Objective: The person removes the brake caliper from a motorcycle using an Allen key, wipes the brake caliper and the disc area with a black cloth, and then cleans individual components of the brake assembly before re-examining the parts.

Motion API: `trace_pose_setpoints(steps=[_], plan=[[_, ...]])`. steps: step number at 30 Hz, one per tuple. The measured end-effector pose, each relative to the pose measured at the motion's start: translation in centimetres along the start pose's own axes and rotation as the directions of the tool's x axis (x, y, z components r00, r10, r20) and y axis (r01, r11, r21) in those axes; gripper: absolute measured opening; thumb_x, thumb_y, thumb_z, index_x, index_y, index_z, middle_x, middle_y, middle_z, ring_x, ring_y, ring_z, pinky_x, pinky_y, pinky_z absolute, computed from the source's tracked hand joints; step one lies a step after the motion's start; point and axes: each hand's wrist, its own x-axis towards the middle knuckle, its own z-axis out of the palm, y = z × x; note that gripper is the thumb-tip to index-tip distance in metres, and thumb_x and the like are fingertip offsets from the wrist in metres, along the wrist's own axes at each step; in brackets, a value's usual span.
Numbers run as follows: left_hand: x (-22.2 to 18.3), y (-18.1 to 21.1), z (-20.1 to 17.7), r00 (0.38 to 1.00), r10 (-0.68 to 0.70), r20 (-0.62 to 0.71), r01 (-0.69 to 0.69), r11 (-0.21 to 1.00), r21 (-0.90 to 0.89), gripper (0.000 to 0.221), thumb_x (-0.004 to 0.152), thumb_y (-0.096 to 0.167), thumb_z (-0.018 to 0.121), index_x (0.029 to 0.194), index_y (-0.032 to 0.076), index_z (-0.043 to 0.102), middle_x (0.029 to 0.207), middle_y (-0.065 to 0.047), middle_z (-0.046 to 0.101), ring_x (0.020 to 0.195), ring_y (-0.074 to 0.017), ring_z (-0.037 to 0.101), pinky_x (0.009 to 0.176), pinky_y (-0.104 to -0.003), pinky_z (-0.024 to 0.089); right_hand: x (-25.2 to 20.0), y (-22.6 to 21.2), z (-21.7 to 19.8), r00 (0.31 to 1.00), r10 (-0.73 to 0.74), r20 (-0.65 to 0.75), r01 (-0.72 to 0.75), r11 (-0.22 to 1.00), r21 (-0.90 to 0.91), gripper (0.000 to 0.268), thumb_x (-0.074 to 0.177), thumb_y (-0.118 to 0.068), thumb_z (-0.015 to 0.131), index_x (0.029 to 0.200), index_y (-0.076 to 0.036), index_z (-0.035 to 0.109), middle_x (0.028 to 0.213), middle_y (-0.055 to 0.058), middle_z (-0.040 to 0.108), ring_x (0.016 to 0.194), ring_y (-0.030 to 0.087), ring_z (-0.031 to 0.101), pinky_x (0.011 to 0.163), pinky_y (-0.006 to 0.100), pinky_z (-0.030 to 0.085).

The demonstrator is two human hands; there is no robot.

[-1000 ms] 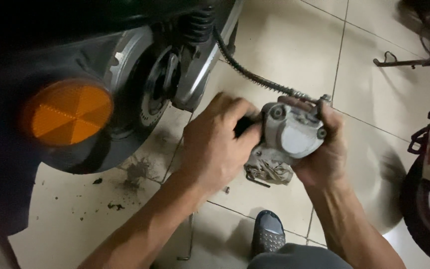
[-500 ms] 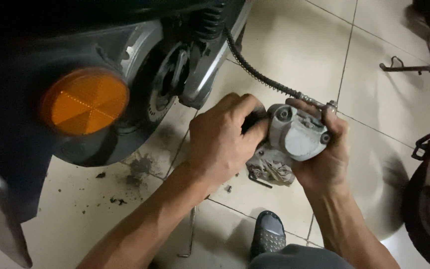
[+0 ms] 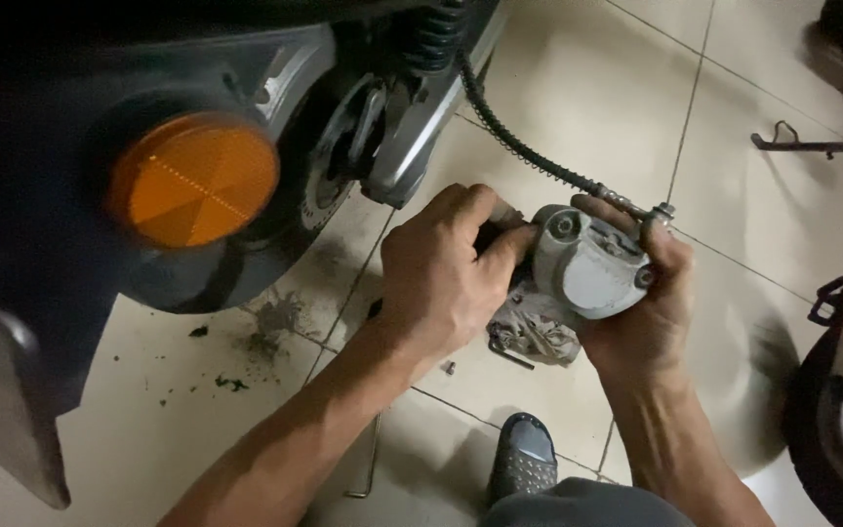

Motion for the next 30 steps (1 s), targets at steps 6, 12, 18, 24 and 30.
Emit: trace_pose_setpoints(steps=[6, 12, 18, 24, 30], plan=[[0.3, -0.8, -2.5, 0.943, -0.077, 0.323, 0.197, 0.912, -0.360, 0.015, 0.090, 0.016, 0.062, 0.100, 0.007, 0.068, 0.098, -0.006, 0.077, 0.086, -0.0194, 0.072, 0.076, -0.030, 0.058, -0.3, 0.0, 0.6, 0.999, 0.024, -0.031, -0.023, 0.999, 0.027, 0.050, 0.085, -0.034, 0.070, 0.115, 0.006, 0.068, 0.111, 0.022, 0.072, 0.103, 0.032, 0.069, 0.092, 0.039, 0.055], [-1.2, -1.8, 1.1, 0.906, -0.226, 0.358, 0.401, 0.728, -0.555, 0.007, 0.090, 0.014, 0.063, 0.095, 0.009, 0.063, 0.091, -0.006, 0.073, 0.075, -0.0143, 0.067, 0.061, -0.027, 0.060, -0.5, 0.2, 0.8, 0.999, 0.037, 0.031, -0.039, 0.998, 0.058, 0.047, 0.083, -0.033, 0.070, 0.112, 0.004, 0.067, 0.106, 0.022, 0.070, 0.094, 0.031, 0.068, 0.084, 0.038, 0.053], [-0.7, -0.5, -0.7, 0.998, -0.039, 0.050, 0.045, 0.990, -0.131, 0.013, 0.089, 0.029, 0.067, 0.095, 0.017, 0.067, 0.093, 0.000, 0.068, 0.078, -0.0181, 0.065, 0.058, -0.032, 0.051, -0.6, 0.4, 1.4, 0.999, -0.041, 0.020, 0.041, 0.999, 0.013, 0.051, 0.083, -0.033, 0.071, 0.117, 0.004, 0.068, 0.110, 0.021, 0.073, 0.099, 0.032, 0.070, 0.089, 0.039, 0.056], [-2.2, -1.8, 0.6, 0.990, -0.137, 0.030, 0.140, 0.974, -0.178, 0.016, 0.089, 0.026, 0.068, 0.090, 0.011, 0.062, 0.085, -0.004, 0.070, 0.075, -0.0255, 0.066, 0.067, -0.037, 0.052, -0.9, 1.0, 1.3, 0.998, -0.025, 0.055, 0.025, 1.000, -0.006, 0.047, 0.082, -0.034, 0.074, 0.112, 0.002, 0.069, 0.106, 0.017, 0.073, 0.093, 0.027, 0.069, 0.082, 0.034, 0.055], [-3.6, -3.4, 2.7, 1.000, -0.014, -0.004, 0.013, 0.988, -0.153, 0.018, 0.091, 0.022, 0.067, 0.098, 0.010, 0.057, 0.092, -0.007, 0.066, 0.078, -0.0260, 0.066, 0.064, -0.037, 0.051, -1.0, 1.6, 1.1, 0.998, -0.008, 0.066, 0.006, 1.000, 0.030, 0.049, 0.085, -0.034, 0.072, 0.115, 0.005, 0.069, 0.114, 0.024, 0.071, 0.105, 0.033, 0.068, 0.097, 0.041, 0.053]])
